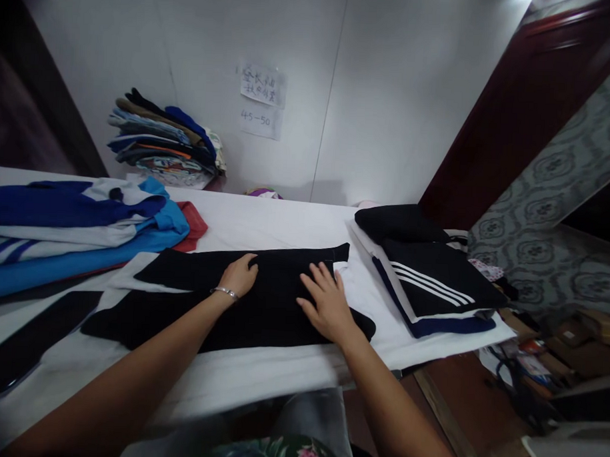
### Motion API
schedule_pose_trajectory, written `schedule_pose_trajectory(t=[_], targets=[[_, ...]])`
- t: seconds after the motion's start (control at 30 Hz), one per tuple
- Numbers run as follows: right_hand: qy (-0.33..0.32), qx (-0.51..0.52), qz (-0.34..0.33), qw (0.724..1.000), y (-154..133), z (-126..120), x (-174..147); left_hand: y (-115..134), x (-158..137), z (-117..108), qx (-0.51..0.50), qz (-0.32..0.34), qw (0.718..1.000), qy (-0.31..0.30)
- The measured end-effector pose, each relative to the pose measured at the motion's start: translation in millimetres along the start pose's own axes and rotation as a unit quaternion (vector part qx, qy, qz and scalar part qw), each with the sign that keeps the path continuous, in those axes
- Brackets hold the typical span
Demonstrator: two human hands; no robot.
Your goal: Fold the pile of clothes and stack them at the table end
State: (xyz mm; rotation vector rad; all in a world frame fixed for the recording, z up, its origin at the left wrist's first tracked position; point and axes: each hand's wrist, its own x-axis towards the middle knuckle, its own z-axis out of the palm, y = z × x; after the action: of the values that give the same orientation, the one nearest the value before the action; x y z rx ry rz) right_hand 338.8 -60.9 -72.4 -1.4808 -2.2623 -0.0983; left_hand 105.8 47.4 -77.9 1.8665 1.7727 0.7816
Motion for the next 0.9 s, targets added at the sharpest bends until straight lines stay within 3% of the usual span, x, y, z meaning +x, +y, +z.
schedule_pose_trajectory(t=[0.1,0.17,0.27,0.33,0.4,0.47,0.53,0.67,0.77,0.9], targets=[[-0.063,-0.044,0.082,0.994,23,14,-8,2,-1,0,0.060,0.021,0.998,-0.014],[-0.093,-0.047,0.094,0.990,32,28,-12,7,0,0,0.094,0.032,0.995,-0.019],[-0.088,-0.041,0.095,0.991,33,37,-15,19,-1,-3,0.135,0.058,0.989,-0.005],[-0.102,-0.028,0.110,0.988,31,34,-14,29,-6,-3,0.173,0.135,0.975,0.034],[-0.127,-0.006,0.127,0.984,29,27,-8,37,-12,0,0.209,0.253,0.943,0.055],[-0.145,0.017,0.138,0.979,32,19,4,40,-15,7,0.232,0.330,0.915,0.028],[-0.155,0.026,0.144,0.977,41,14,21,37,-13,15,0.254,0.318,0.913,-0.028],[-0.185,0.014,0.164,0.969,80,17,61,23,-3,28,0.267,0.226,0.931,-0.106],[-0.210,0.052,0.215,0.952,116,31,82,15,-1,33,0.263,0.228,0.933,-0.094],[-0.189,0.098,0.264,0.941,146,47,94,12,-6,38,0.267,0.245,0.930,-0.061]])
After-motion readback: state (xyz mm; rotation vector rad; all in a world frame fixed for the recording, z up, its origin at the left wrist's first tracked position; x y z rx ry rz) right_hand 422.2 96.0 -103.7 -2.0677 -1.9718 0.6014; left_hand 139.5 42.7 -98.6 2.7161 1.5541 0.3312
